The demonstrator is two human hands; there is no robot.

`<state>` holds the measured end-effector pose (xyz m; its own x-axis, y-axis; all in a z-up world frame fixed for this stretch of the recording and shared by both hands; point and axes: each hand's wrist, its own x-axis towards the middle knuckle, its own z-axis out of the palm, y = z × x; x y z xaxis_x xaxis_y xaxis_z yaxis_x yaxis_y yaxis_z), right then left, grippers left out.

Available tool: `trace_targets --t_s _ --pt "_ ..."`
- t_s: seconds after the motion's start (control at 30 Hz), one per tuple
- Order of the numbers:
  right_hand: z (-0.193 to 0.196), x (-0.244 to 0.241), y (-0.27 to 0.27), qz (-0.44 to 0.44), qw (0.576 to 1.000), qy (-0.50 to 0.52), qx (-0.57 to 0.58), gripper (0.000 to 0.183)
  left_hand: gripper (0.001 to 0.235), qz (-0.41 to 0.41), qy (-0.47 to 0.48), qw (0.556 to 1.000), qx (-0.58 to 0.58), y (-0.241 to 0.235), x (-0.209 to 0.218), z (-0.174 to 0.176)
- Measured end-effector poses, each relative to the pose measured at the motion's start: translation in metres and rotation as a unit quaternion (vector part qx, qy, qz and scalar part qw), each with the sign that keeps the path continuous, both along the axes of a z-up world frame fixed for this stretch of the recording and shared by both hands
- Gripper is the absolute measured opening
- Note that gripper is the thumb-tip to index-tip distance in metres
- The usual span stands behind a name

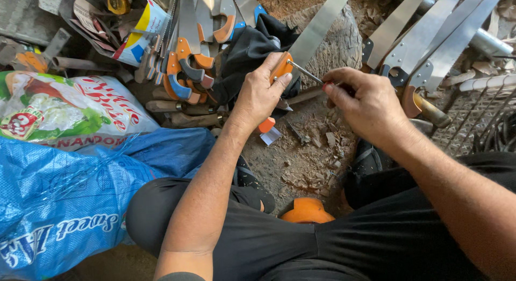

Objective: The person assembles hand saws by attaching orange plastic handles to metal blades using a screwdriver. They tighten screws, wipe the blades with a cloth, and place the finished saws aside.

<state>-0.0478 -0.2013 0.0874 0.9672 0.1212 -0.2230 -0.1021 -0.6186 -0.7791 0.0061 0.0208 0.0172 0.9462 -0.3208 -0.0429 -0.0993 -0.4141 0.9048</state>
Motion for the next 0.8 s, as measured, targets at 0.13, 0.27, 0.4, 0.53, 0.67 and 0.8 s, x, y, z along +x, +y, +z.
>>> trace_targets --t_s 0.13,0.27,0.4,0.53,0.67,0.8 --pt "0.002 -0.004 0.001 0.06 0.96 -0.168 -0.217 0.016 0.041 -0.005 0.027 0.998 0.057 -0.003 0.001 0.011" --pt "0.007 -0.013 0.008 0.122 0.883 -0.29 -0.349 0.02 0.038 -0.012 0.019 0.994 0.106 -0.008 0.002 0.019" --pt "0.012 -0.015 0.007 0.147 0.851 -0.304 -0.402 0.026 0.034 -0.028 -0.021 0.989 0.142 -0.011 0.001 0.018" --pt "0.012 -0.015 0.006 0.137 0.866 -0.29 -0.383 0.025 0.033 -0.05 -0.073 0.987 0.136 -0.009 0.003 0.013" --pt "0.003 -0.011 0.0 0.081 0.945 -0.229 -0.219 0.015 0.033 -0.061 -0.077 0.982 0.159 -0.007 0.005 0.005" --pt "-0.014 0.009 -0.015 -0.166 0.935 0.234 0.209 0.016 0.034 -0.066 -0.104 0.98 0.154 -0.006 0.002 0.003"
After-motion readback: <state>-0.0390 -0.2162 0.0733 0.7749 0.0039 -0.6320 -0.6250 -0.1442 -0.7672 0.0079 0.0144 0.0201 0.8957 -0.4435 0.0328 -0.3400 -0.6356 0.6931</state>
